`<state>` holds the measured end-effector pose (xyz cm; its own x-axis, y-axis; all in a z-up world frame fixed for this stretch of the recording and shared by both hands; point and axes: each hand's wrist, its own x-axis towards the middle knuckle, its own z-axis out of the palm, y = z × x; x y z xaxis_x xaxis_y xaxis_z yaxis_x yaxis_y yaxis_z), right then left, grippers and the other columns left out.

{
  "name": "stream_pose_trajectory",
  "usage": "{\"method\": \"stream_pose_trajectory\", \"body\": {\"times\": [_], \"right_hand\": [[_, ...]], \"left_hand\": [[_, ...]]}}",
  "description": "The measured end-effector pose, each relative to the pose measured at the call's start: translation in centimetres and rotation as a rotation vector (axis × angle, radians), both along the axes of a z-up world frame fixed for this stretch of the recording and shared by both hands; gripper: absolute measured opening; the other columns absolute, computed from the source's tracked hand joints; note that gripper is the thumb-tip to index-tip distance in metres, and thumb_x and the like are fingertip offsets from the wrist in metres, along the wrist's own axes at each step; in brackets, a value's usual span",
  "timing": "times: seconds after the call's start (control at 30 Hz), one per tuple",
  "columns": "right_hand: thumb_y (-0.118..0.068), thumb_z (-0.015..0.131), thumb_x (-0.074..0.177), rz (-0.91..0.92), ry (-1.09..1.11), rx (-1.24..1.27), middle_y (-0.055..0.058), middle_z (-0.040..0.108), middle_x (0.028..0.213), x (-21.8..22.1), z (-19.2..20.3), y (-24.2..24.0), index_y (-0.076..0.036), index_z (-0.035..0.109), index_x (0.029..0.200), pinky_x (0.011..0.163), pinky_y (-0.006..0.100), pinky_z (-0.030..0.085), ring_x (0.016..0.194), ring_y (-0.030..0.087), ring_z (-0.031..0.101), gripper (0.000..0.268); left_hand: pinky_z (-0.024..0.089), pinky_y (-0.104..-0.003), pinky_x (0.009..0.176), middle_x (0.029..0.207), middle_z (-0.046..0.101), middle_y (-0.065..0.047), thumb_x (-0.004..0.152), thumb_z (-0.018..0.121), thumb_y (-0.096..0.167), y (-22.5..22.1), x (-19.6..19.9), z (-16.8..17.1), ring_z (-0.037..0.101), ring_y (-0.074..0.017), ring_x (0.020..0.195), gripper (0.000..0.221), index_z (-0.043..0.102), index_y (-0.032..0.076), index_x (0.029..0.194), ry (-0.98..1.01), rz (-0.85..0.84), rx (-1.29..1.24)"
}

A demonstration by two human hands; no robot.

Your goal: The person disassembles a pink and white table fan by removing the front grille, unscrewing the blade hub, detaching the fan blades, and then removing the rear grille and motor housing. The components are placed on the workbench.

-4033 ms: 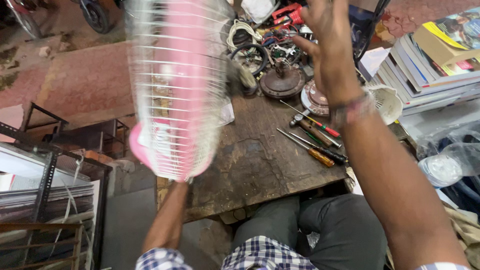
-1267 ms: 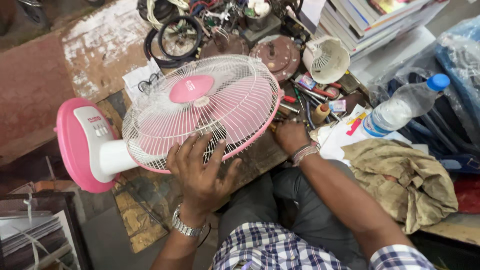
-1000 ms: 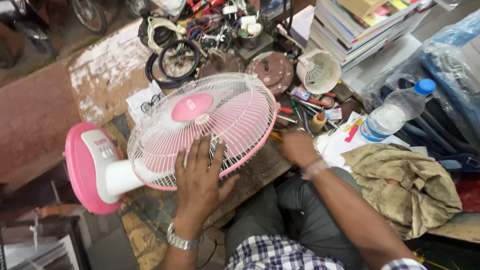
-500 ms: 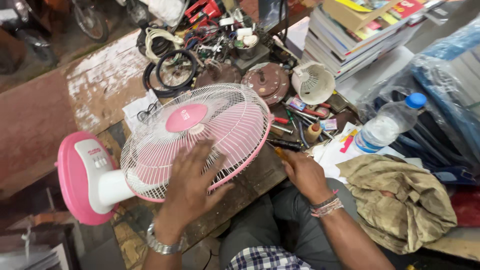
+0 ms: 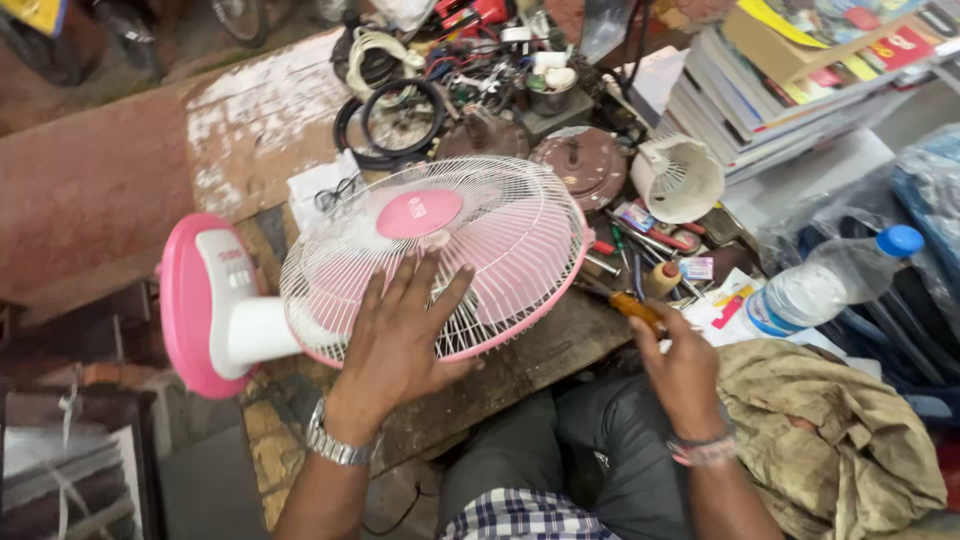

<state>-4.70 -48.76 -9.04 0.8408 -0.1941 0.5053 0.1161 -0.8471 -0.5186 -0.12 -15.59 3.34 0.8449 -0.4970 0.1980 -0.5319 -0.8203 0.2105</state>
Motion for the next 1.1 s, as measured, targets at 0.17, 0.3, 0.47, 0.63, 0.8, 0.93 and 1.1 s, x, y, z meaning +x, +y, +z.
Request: {"method": "stream_pose_trajectory", "body": {"times": [0.17, 0.3, 0.47, 0.63, 0.8, 0.93, 1.1], "right_hand": [[-0.010, 0.081, 0.090, -0.129, -0.098, 0.133, 0.012, 0.071, 0.085, -5.3, 6.0, -0.6, -0.003, 0.072, 0.118, 0.056, 0.032, 0.045, 0.058, 0.019, 0.058, 0.031], [-0.006, 0.081, 0.088, -0.060, -0.225, 0.029, 0.011, 0.070, 0.089, -7.6, 9.4, 0.0, -0.003, 0.070, 0.118, 0.065, 0.030, 0.050, 0.073, 0.017, 0.066, 0.032], [-0.003, 0.084, 0.078, -0.020, -0.165, 0.034, 0.008, 0.064, 0.072, -7.4, 10.5, 1.5, -0.002, 0.073, 0.109, 0.056, 0.032, 0.044, 0.058, 0.017, 0.059, 0.033], [-0.001, 0.083, 0.080, 0.018, -0.191, 0.055, 0.009, 0.067, 0.078, -7.8, 10.6, 2.0, -0.001, 0.072, 0.110, 0.058, 0.030, 0.046, 0.063, 0.017, 0.062, 0.031], [-0.002, 0.083, 0.080, 0.031, -0.191, 0.052, 0.010, 0.068, 0.079, -8.1, 10.0, 1.9, -0.001, 0.071, 0.110, 0.058, 0.029, 0.047, 0.064, 0.017, 0.062, 0.032], [-0.005, 0.085, 0.080, 0.011, -0.184, 0.005, 0.009, 0.065, 0.075, -7.4, 10.4, 2.3, -0.001, 0.072, 0.110, 0.056, 0.031, 0.045, 0.062, 0.018, 0.062, 0.033], [-0.016, 0.088, 0.074, 0.105, -0.155, -0.237, 0.008, 0.056, 0.058, -7.3, 11.6, 6.7, -0.007, 0.076, 0.107, 0.045, 0.040, 0.037, 0.046, 0.023, 0.052, 0.036]], "left_hand": [[0.031, -0.063, 0.110, 0.150, 0.042, -0.028, 0.062, 0.086, 0.058, 0.1, 0.5, -0.4, 0.041, -0.0482, 0.138, 0.101, 0.046, 0.022, 0.147, -0.033, -0.033, -0.007], [0.032, -0.061, 0.109, 0.155, 0.042, -0.026, 0.058, 0.086, 0.059, -0.2, 0.8, -0.3, 0.041, -0.0470, 0.136, 0.107, 0.046, 0.027, 0.152, 0.023, 0.011, 0.050], [0.031, -0.059, 0.109, 0.157, 0.041, -0.025, 0.057, 0.088, 0.057, -0.1, 0.7, -0.5, 0.041, -0.0455, 0.138, 0.108, 0.047, 0.029, 0.152, 0.014, 0.032, 0.069], [0.031, -0.059, 0.111, 0.156, 0.042, -0.025, 0.056, 0.088, 0.059, -0.1, 0.6, -0.4, 0.041, -0.0449, 0.137, 0.107, 0.047, 0.030, 0.151, 0.007, 0.035, 0.056], [0.031, -0.058, 0.112, 0.156, 0.042, -0.024, 0.055, 0.088, 0.058, -0.1, 0.6, -0.3, 0.041, -0.0435, 0.139, 0.108, 0.048, 0.030, 0.152, 0.025, 0.044, 0.064], [0.030, -0.059, 0.110, 0.157, 0.042, -0.024, 0.055, 0.088, 0.059, -0.2, 0.5, -0.3, 0.041, -0.0442, 0.138, 0.107, 0.048, 0.029, 0.151, 0.003, 0.036, 0.051], [0.032, -0.059, 0.111, 0.152, 0.043, -0.024, 0.058, 0.087, 0.058, 0.1, 0.6, -0.4, 0.042, -0.0444, 0.139, 0.101, 0.049, 0.026, 0.146, -0.020, 0.011, 0.028]]}}
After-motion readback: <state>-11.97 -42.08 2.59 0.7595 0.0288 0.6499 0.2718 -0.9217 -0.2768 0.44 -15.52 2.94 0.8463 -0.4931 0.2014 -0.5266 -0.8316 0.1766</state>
